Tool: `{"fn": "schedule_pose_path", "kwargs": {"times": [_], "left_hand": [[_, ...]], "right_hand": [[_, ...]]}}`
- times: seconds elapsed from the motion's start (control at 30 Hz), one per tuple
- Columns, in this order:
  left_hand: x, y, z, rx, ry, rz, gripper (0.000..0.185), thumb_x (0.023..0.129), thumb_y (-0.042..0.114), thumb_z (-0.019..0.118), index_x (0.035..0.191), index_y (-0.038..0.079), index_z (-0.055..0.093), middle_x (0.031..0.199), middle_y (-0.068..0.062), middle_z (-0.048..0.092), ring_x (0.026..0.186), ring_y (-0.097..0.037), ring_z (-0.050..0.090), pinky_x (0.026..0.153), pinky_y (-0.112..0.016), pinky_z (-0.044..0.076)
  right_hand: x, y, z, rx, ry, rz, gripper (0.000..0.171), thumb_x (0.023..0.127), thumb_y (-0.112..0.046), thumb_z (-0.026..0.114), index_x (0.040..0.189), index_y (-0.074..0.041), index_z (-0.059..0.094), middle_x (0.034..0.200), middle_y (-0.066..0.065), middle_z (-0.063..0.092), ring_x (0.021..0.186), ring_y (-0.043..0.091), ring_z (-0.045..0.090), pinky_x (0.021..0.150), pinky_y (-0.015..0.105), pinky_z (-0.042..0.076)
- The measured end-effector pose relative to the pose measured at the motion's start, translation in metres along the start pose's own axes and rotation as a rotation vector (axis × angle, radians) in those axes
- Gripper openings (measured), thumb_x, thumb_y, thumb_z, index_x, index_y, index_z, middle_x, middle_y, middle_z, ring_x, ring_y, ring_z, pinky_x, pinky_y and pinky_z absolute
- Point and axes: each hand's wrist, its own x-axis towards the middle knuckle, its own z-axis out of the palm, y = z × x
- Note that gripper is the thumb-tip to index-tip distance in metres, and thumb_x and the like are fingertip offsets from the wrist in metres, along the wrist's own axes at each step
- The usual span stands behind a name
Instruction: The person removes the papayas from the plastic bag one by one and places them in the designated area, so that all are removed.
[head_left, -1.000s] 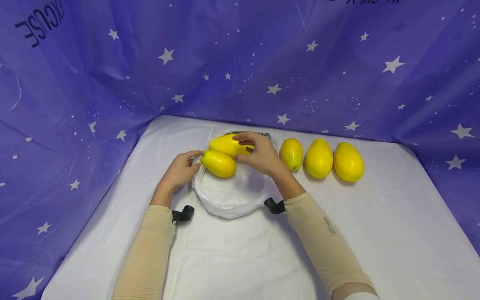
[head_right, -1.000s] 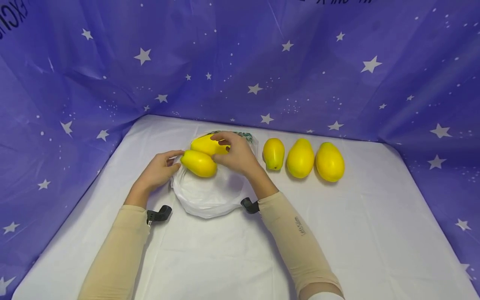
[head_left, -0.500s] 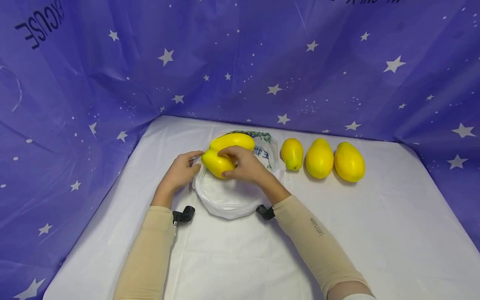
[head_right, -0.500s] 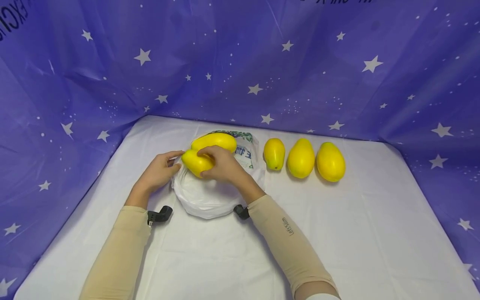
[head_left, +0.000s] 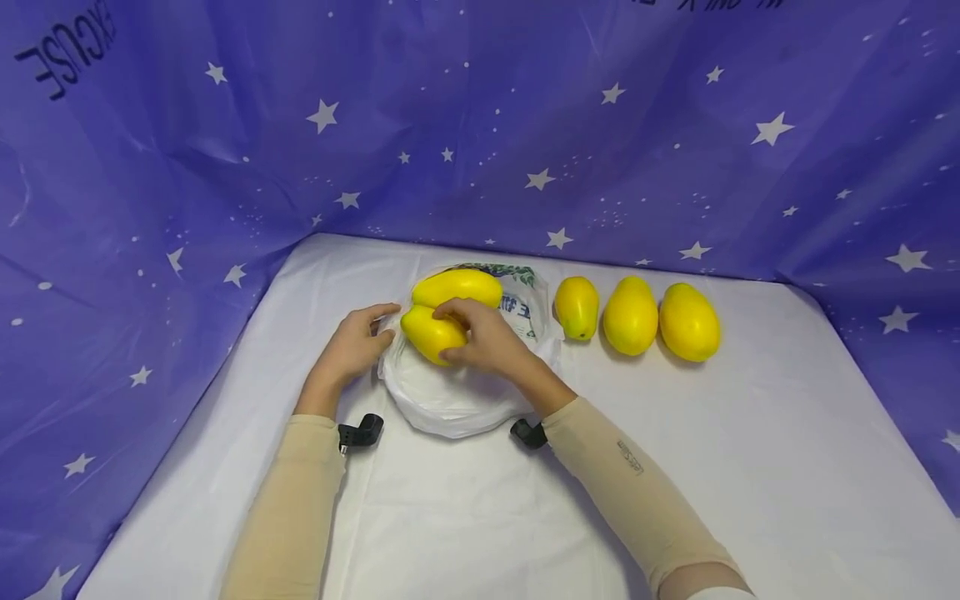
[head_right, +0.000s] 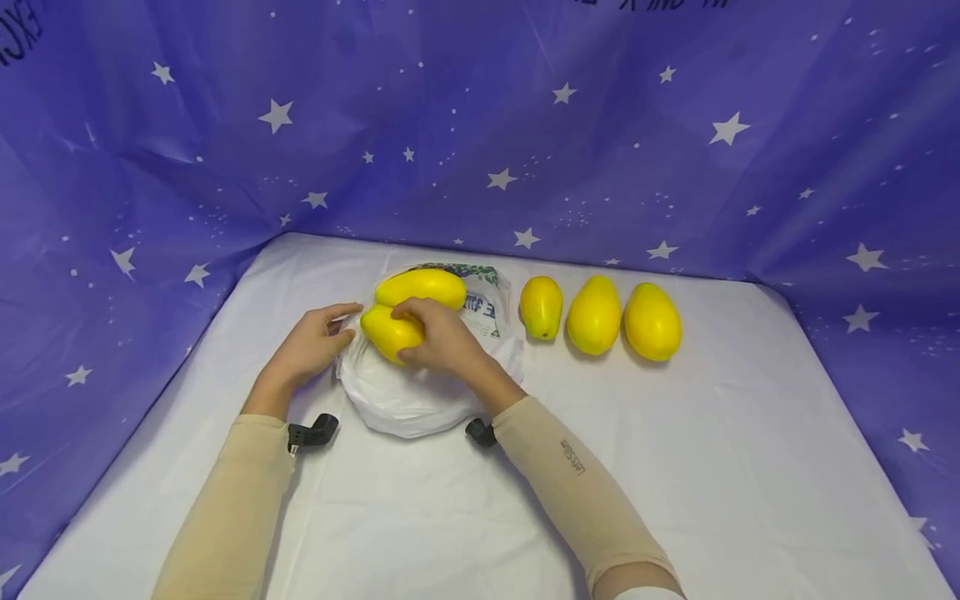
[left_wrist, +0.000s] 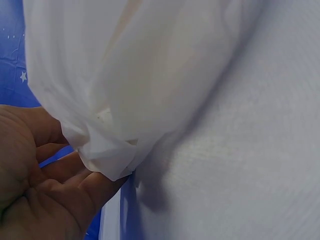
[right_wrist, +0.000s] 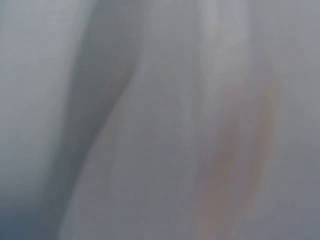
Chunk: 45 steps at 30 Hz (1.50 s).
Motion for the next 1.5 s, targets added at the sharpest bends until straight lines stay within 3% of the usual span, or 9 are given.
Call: {"fn": "schedule_pose_path", "kwargs": {"times": [0.17, 0.37, 0.53, 0.97, 1.5], "left_hand": [[-0.001, 0.0, 0.0, -0.002, -0.008, -0.003, 0.046, 0.098, 0.012, 0.053, 0.143, 0.009, 0.049, 0.148, -0.016, 0.042, 0.133, -0.041, 0.04, 0.112, -0.051, 0.032], [0.001, -0.002, 0.0, 0.003, -0.009, -0.001, 0.046, 0.098, 0.012, 0.052, 0.144, 0.009, 0.048, 0.149, -0.017, 0.042, 0.134, -0.042, 0.039, 0.112, -0.052, 0.031], [0.001, -0.001, 0.001, 0.001, -0.008, 0.003, 0.046, 0.098, 0.012, 0.052, 0.144, 0.008, 0.048, 0.149, -0.016, 0.041, 0.135, -0.04, 0.037, 0.113, -0.052, 0.03], [0.0, -0.002, 0.002, 0.014, -0.008, 0.014, 0.046, 0.098, 0.011, 0.052, 0.144, 0.007, 0.048, 0.15, -0.016, 0.04, 0.136, -0.04, 0.037, 0.112, -0.053, 0.03], [0.0, -0.001, 0.002, 0.031, -0.013, 0.001, 0.047, 0.098, 0.011, 0.051, 0.144, 0.006, 0.047, 0.149, -0.018, 0.04, 0.137, -0.039, 0.035, 0.113, -0.051, 0.029]], "right_hand": [[-0.015, -0.001, -0.013, 0.062, 0.065, 0.019, 0.054, 0.074, -0.018, 0.084, 0.123, -0.018, 0.062, 0.123, -0.002, 0.06, 0.103, 0.02, 0.059, 0.088, 0.036, 0.053], [-0.033, 0.001, -0.037, 0.123, 0.16, 0.008, 0.054, 0.074, -0.018, 0.083, 0.123, -0.021, 0.061, 0.127, -0.004, 0.057, 0.102, 0.024, 0.06, 0.078, 0.034, 0.057], [-0.047, 0.005, -0.061, 0.147, 0.245, 0.013, 0.056, 0.075, -0.017, 0.084, 0.126, -0.023, 0.061, 0.131, -0.007, 0.056, 0.103, 0.026, 0.061, 0.079, 0.035, 0.058], [-0.083, 0.025, -0.115, 0.203, 0.467, 0.203, 0.054, 0.077, -0.021, 0.082, 0.126, -0.025, 0.062, 0.13, -0.008, 0.056, 0.106, 0.023, 0.06, 0.074, 0.04, 0.059], [-0.117, 0.053, -0.159, 0.162, 0.617, 0.352, 0.057, 0.078, -0.027, 0.081, 0.13, -0.021, 0.059, 0.133, -0.002, 0.052, 0.107, 0.025, 0.058, 0.085, 0.044, 0.055]]}}
